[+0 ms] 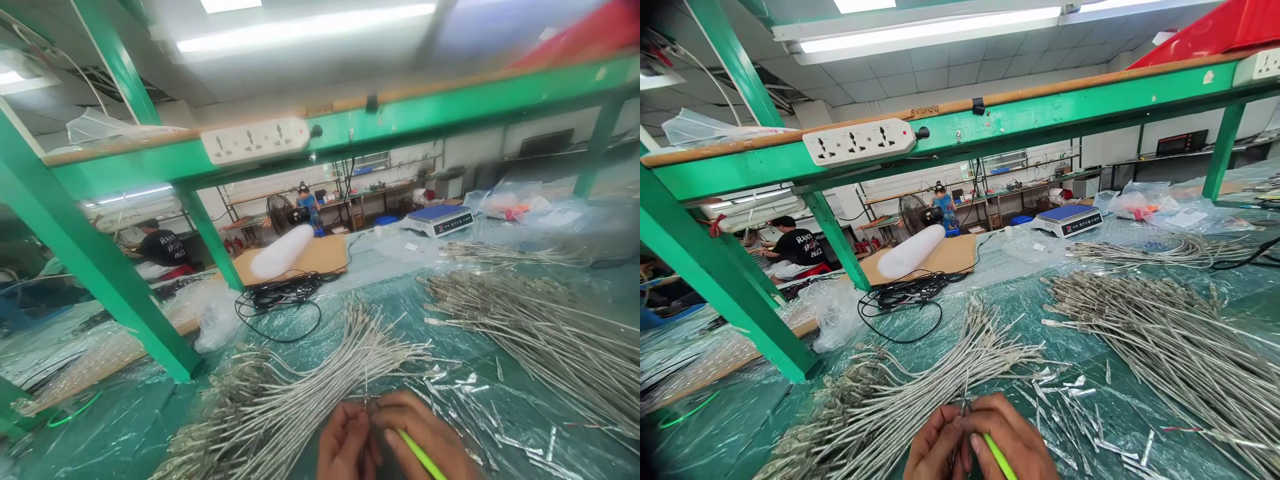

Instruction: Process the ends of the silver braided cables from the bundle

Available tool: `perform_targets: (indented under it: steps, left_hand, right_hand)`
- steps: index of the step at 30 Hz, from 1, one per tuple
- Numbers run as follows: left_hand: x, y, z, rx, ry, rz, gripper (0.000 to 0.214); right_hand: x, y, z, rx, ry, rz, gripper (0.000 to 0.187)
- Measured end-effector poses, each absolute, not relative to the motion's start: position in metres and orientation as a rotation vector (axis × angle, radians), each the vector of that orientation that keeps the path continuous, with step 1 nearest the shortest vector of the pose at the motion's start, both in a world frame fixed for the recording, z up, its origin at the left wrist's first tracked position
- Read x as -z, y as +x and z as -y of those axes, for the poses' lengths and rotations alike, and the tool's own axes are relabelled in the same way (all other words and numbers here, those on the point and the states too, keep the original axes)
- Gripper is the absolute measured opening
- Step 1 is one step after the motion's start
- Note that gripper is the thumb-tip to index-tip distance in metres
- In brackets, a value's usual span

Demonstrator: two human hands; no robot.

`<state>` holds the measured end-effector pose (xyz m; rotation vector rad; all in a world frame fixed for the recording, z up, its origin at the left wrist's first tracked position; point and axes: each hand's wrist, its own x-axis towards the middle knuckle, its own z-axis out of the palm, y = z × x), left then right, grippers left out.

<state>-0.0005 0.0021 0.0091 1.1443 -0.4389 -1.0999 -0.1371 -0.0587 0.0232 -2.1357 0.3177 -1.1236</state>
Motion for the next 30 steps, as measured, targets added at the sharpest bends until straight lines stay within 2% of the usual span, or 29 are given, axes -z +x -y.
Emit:
perform_targets:
  steps: [3, 10, 15, 19, 24, 27, 30]
  left_hand:
    - [-0.009, 0.002, -0.002, 1.045, 1.139, 0.386, 0.04]
    - [-0.012, 0.003, -0.004, 1.135, 1.207, 0.539, 0.04]
    - [-0.011, 0.002, -0.004, 1.142, 1.225, 0.502, 0.038]
    - [-0.007, 0.003, -0.003, 1.081, 1.134, 0.415, 0.039]
    - [0.0, -0.001, -0.001, 1.101, 1.177, 0.5, 0.036]
    - [0.002, -0.001, -0.001, 1.073, 1.148, 0.434, 0.039]
    - [-0.004, 0.005, -0.003, 1.128, 1.165, 0.472, 0.038]
  right_hand:
    - [-0.023, -0.137, 0.057, 1.038, -2.174, -0.232, 0.021]
    - [-0.005, -0.137, 0.061, 1.298, -2.23, -0.515, 0.027]
    - [-0.011, -0.137, 0.06, 1.244, -2.317, -0.534, 0.027]
    - [-0.019, -0.139, 0.064, 1.106, -2.473, -0.244, 0.032]
    - [-0.015, -0.14, 0.068, 1.365, -2.375, -0.603, 0.031]
    - [-0.014, -0.139, 0.062, 1.404, -2.414, -0.459, 0.027]
    - [-0.017, -0.142, 0.062, 1.403, -2.347, -0.569, 0.025]
